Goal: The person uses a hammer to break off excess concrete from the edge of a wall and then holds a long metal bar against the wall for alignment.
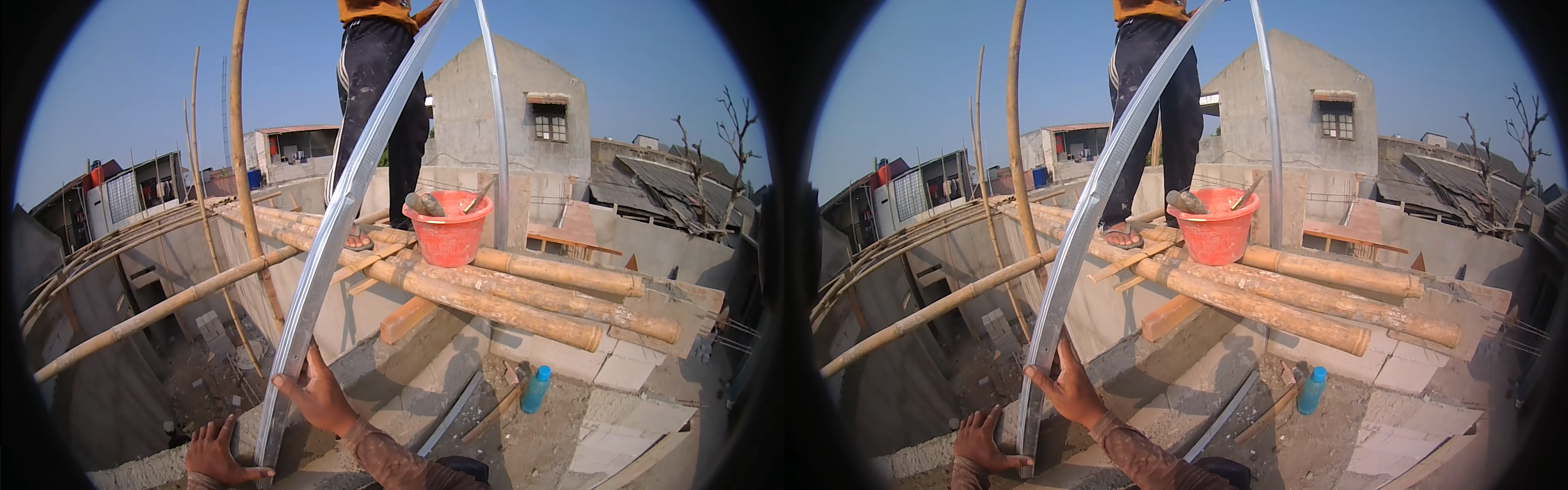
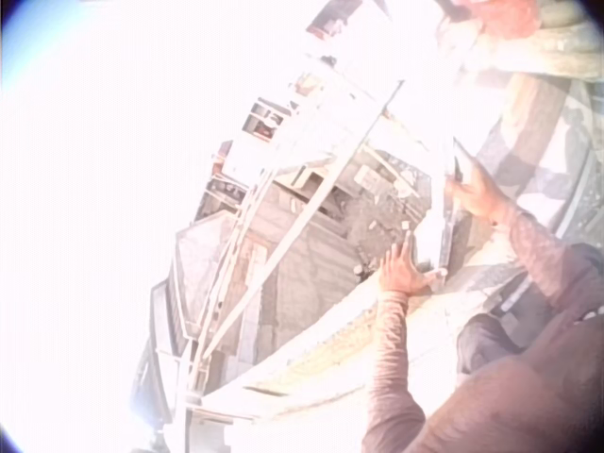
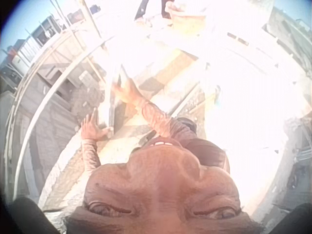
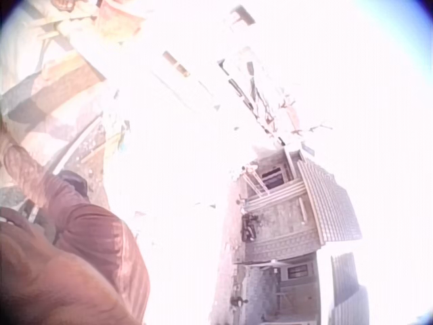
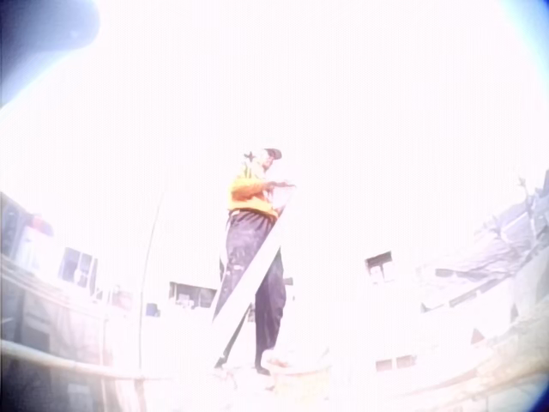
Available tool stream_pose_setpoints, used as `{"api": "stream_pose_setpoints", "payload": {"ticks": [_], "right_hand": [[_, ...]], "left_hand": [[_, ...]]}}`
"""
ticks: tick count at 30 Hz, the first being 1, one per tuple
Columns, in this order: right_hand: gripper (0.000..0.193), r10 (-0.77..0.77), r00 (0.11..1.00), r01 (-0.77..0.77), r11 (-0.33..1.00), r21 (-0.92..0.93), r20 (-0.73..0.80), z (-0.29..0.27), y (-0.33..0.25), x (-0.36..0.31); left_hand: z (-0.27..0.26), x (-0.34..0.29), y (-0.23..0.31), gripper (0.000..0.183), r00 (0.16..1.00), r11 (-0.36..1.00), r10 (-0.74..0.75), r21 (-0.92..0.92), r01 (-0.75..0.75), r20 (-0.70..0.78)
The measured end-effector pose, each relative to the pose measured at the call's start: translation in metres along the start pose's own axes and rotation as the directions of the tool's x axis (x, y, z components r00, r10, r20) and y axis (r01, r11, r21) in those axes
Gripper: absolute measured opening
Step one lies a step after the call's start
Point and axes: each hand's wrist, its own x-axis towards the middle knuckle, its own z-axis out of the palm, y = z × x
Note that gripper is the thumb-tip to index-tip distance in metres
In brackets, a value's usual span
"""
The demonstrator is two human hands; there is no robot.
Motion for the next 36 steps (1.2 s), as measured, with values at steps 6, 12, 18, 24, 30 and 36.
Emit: {"api": "stream_pose_setpoints", "payload": {"ticks": [6,12,18,24,30,36], "right_hand": [[0.073,0.003,1.000,-0.003,1.000,0.008,-0.006,0.0014,-0.0016,0.0000],[0.074,0.008,1.000,-0.009,1.000,0.014,0.026,-0.0005,-0.0002,0.0002],[0.076,-0.035,0.998,0.039,0.996,-0.076,0.051,-0.0035,0.0035,0.0020],[0.076,0.004,0.998,0.000,0.998,-0.060,0.065,-0.0041,0.0047,0.0011],[0.075,0.003,0.999,-0.001,0.999,-0.043,0.041,-0.0023,0.0018,0.0008],[0.075,-0.029,1.000,0.029,1.000,-0.004,-0.001,0.0007,-0.0028,0.0008]], "left_hand": [[-0.0006,0.0010,-0.0004,0.135,1.000,1.000,0.011,-0.010,-0.010,0.010],[-0.0008,0.0003,0.0000,0.136,1.000,1.000,-0.007,-0.009,0.007,0.020],[-0.0031,0.0013,0.0014,0.137,0.999,1.000,-0.024,-0.008,0.025,0.039],[-0.0071,0.0017,0.0052,0.137,0.996,0.998,-0.060,-0.017,0.061,0.064],[-0.0057,0.0013,0.0049,0.136,0.999,0.999,-0.037,0.001,0.037,0.034],[-0.0035,0.0007,0.0039,0.134,1.000,1.000,-0.027,0.012,0.026,0.017]]}}
